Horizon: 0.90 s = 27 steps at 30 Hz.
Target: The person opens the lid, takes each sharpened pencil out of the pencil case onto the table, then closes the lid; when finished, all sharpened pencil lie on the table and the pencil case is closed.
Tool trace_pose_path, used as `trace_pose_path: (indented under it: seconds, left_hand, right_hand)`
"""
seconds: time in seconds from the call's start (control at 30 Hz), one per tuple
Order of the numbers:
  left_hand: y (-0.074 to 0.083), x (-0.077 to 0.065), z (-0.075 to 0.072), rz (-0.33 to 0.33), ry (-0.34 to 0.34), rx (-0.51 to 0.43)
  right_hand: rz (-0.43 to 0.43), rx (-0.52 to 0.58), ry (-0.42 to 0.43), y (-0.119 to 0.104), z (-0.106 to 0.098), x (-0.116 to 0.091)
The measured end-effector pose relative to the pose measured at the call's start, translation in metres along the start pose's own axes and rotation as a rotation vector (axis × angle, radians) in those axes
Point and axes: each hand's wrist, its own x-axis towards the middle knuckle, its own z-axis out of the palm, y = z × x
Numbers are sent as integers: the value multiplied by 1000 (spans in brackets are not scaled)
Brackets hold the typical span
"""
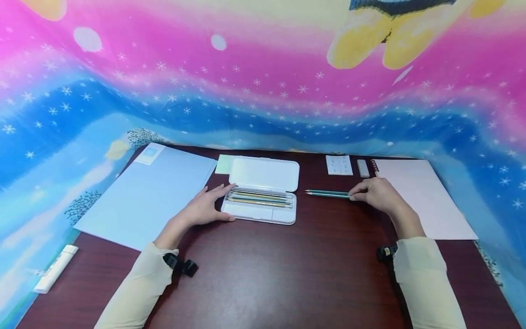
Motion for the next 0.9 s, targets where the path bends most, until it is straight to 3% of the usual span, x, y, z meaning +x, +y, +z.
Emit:
trace_pose_path:
  seconds: [0.9]
  left_hand:
    - [-3, 1, 2, -10, -6, -2]
  right_hand:
    - [4, -65, -30, 1, 7, 8]
